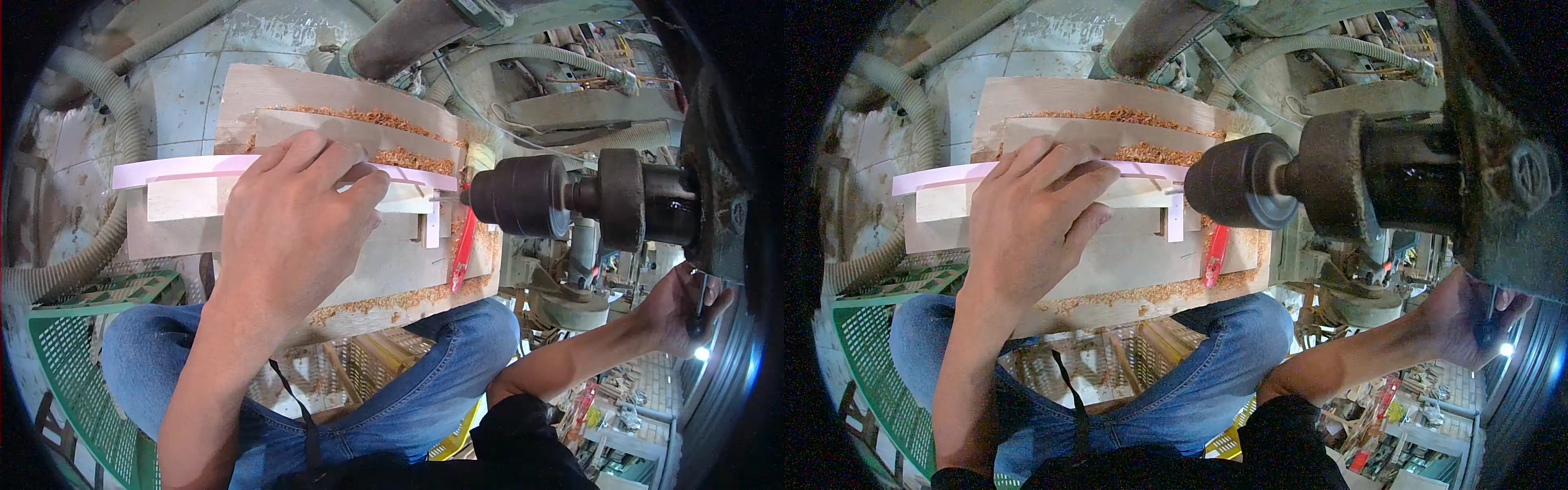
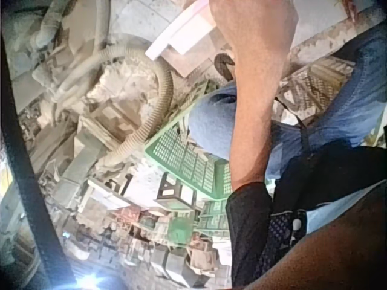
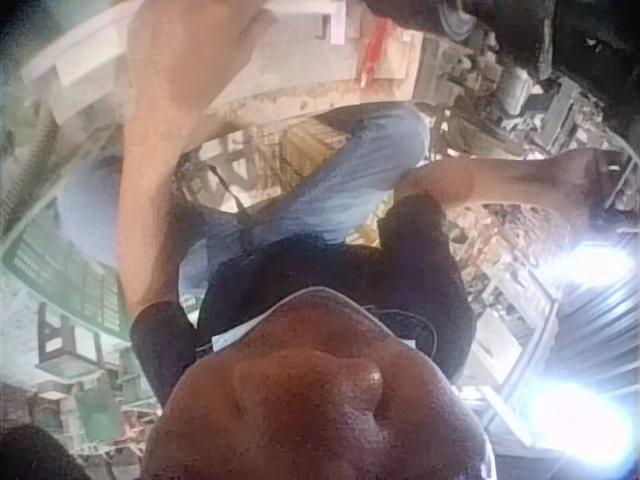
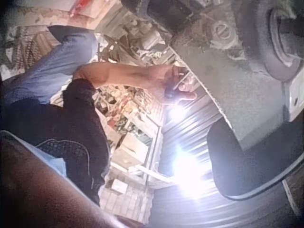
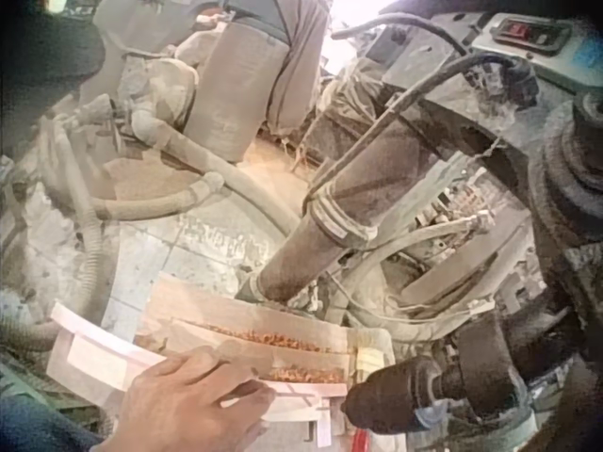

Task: Using a drill press to drill holes into small wooden pieces in a workshop.

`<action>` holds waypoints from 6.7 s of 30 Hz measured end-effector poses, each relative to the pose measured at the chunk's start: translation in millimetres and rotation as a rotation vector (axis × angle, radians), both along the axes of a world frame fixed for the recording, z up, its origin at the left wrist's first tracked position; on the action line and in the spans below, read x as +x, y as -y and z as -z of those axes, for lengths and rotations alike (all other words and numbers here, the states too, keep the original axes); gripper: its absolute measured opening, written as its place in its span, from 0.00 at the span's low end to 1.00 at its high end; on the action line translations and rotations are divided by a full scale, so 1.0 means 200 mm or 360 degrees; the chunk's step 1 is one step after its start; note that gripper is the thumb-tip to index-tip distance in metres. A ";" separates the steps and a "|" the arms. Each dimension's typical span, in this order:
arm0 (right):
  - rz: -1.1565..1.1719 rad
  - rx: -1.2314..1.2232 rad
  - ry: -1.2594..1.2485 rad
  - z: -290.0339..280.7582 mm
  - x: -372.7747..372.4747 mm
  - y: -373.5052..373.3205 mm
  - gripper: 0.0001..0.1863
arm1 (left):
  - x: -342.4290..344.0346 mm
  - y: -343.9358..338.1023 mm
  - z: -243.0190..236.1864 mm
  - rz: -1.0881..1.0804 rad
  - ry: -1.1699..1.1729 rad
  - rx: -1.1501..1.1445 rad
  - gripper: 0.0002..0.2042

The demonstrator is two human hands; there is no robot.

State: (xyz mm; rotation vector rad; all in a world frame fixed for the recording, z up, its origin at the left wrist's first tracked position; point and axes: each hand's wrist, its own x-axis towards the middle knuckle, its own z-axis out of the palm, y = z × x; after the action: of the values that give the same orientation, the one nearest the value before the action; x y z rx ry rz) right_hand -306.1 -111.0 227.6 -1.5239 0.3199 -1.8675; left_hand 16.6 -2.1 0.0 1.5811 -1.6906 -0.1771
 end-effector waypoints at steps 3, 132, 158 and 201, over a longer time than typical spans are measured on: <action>-0.0221 -0.0033 -0.0135 0.04 -0.09 0.02 0.20 | 0.00 0.00 0.00 0.0002 -0.0014 -0.0013 0.13; 0.0661 -0.0327 -0.0318 0.35 0.03 0.01 0.14 | 0.01 0.00 0.01 0.0009 -0.0015 -0.0003 0.13; 0.0649 -0.0337 -0.0269 0.38 0.07 0.01 0.15 | 0.01 0.00 0.00 0.0001 -0.0021 0.0004 0.14; 0.0242 -0.0263 -0.0346 0.37 -0.02 0.01 0.16 | 0.01 0.00 0.01 0.0006 -0.0005 0.0036 0.14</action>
State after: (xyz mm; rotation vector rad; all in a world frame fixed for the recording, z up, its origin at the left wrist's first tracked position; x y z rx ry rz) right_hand -309.6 -113.4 152.9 -1.8675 0.3984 -1.8850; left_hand 18.1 -2.1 -2.0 1.5934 -1.6946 -0.2014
